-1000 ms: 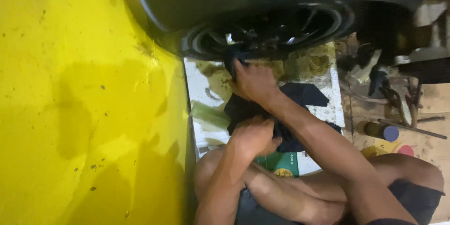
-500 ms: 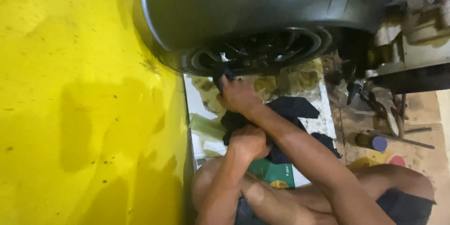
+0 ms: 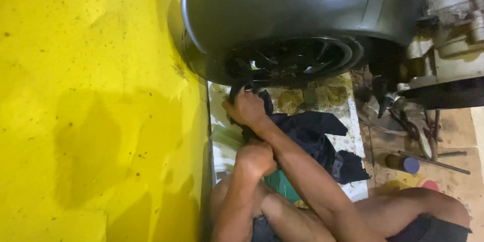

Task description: The person wipes the motorcycle wheel with a dark cloth, then uses a rag to clean the wheel hub and spokes. The person sits on the floor in a workshop setting with tools and containers nearby.

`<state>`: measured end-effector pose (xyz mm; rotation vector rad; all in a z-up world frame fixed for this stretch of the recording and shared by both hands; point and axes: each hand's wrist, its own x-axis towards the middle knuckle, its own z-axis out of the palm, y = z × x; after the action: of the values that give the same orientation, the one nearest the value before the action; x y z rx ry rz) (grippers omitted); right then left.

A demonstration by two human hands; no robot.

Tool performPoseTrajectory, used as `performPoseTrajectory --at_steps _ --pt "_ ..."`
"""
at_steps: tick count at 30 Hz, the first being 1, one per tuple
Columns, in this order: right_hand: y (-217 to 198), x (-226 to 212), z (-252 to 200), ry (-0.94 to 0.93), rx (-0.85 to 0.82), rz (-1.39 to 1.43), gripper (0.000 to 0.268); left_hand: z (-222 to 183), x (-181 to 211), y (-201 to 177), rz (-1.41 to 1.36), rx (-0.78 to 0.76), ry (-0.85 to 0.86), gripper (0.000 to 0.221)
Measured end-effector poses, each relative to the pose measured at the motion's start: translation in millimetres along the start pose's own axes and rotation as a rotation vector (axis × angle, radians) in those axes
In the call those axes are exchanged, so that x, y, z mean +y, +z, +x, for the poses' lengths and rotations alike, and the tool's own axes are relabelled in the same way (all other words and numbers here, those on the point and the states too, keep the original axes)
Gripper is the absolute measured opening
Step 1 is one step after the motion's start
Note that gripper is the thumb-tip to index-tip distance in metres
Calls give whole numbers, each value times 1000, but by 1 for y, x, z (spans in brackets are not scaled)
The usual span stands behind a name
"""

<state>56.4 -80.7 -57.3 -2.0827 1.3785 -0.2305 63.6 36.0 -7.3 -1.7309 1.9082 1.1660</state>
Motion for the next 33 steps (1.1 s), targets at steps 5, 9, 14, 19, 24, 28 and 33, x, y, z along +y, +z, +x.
performPoseTrajectory --at_steps 5,9,14,19,24,28,33 --pt "47 20 19 117 128 574 57 6 -7 1 -31 36 -41 48" --pt "0 9 21 16 194 819 43 -1 4 -24 -76 77 40 46" --pt "-50 15 -6 -13 55 672 54 -8 20 -35 -93 35 76 46" --pt "-92 26 -56 -53 -66 182 63 -33 31 -52 -153 -65 184 44" --pt "-82 14 -24 -155 43 -578 39 -12 26 -28 -175 7 162 41" --pt "-37 -1 15 -229 160 -352 26 -1 9 -17 -132 51 85 42" --pt "-61 7 -23 -202 0 -664 19 -12 25 -27 -166 -28 197 47"
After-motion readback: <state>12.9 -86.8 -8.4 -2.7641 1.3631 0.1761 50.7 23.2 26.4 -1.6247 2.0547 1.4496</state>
